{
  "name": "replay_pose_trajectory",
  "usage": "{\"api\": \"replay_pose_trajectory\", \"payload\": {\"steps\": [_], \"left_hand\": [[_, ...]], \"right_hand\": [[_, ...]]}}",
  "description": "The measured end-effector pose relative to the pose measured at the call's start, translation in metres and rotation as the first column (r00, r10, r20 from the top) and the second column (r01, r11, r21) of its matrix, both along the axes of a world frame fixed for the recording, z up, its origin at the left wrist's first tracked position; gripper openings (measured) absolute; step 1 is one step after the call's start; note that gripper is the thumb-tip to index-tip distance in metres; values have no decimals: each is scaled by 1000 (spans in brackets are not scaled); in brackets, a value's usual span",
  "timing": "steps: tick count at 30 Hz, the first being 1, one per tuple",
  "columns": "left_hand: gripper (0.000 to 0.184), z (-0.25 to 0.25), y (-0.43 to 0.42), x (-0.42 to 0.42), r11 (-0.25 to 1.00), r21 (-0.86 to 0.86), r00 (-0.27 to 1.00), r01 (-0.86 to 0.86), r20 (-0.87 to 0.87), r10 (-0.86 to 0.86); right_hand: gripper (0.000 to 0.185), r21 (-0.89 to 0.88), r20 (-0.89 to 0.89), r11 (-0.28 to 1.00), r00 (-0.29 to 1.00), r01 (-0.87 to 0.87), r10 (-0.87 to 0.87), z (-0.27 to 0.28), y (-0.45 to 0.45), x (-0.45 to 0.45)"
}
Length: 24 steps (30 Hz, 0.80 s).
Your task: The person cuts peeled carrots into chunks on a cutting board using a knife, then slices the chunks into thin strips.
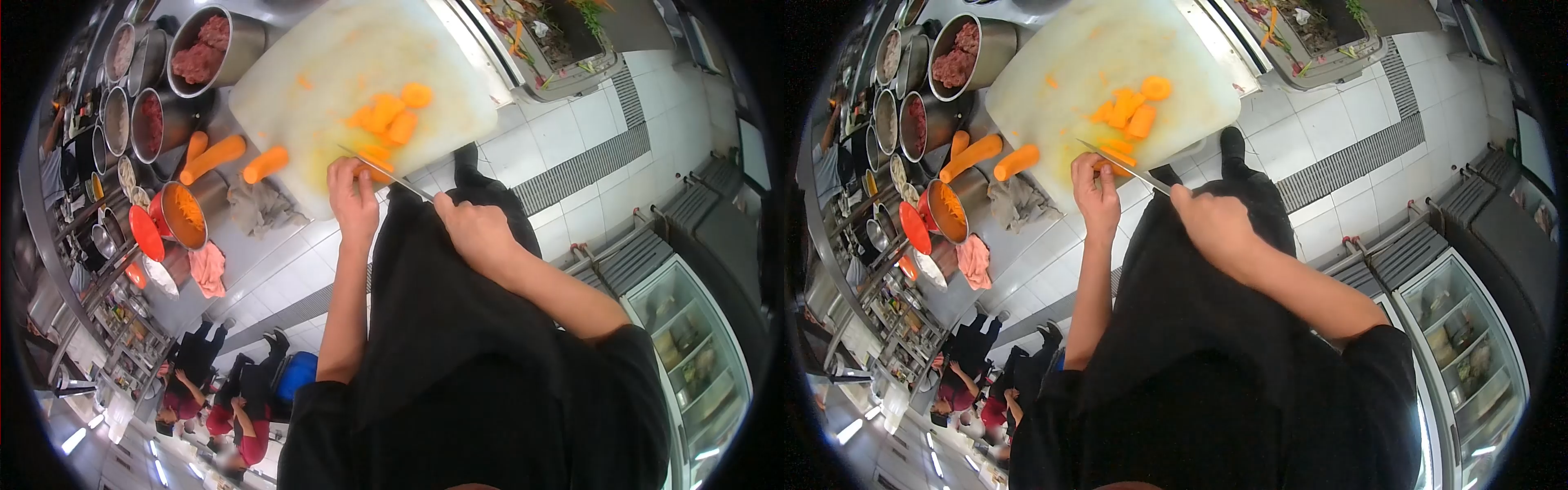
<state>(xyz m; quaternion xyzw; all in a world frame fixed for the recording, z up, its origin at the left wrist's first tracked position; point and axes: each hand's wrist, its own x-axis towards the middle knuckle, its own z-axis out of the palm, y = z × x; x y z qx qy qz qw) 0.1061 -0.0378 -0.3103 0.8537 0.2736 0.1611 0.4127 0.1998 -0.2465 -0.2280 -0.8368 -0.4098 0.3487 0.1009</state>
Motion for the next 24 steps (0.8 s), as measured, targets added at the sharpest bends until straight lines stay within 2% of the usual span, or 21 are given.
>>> {"api": "replay_pose_trajectory", "payload": {"steps": [2, 4, 5, 7, 14, 19, 23, 24], "left_hand": [[15, 0, 1, 2, 1000, -24, 1000, -8, -6, 8], [15, 1, 2, 0, 1000, -19, 1000, 10, 0, -10], [15, 1, 2, -2, 1000, -16, 1000, 8, -5, -8], [11, 0, 3, 1, 996, 81, 999, 34, 15, -35], [14, 4, 2, 2, 997, 57, 998, 49, 22, -50], [14, 4, -1, 2, 1000, -25, 1000, -2, 18, 2], [12, 0, 3, -1, 999, 31, 1000, 18, -8, -17], [14, -3, 4, -2, 996, 81, 999, 37, -2, -37]], "right_hand": [[15, -3, 12, 1000, 1000, 8, -8, -8, 7, 1], [17, 128, -20, 991, 999, 42, -39, -22, 15, 4], [17, 130, -25, 991, 999, 40, -37, -30, 22, 3], [18, 209, -6, 975, 997, 75, -75, -46, 36, 3], [18, 254, 64, 964, 993, 76, -95, -44, 42, 5], [20, 209, 121, 978, 991, 22, -48, -47, 42, 4], [20, 160, 160, 987, 987, -25, -1, -20, 36, 5], [19, 128, 108, 992, 994, 13, -27, -12, 27, 6]]}}
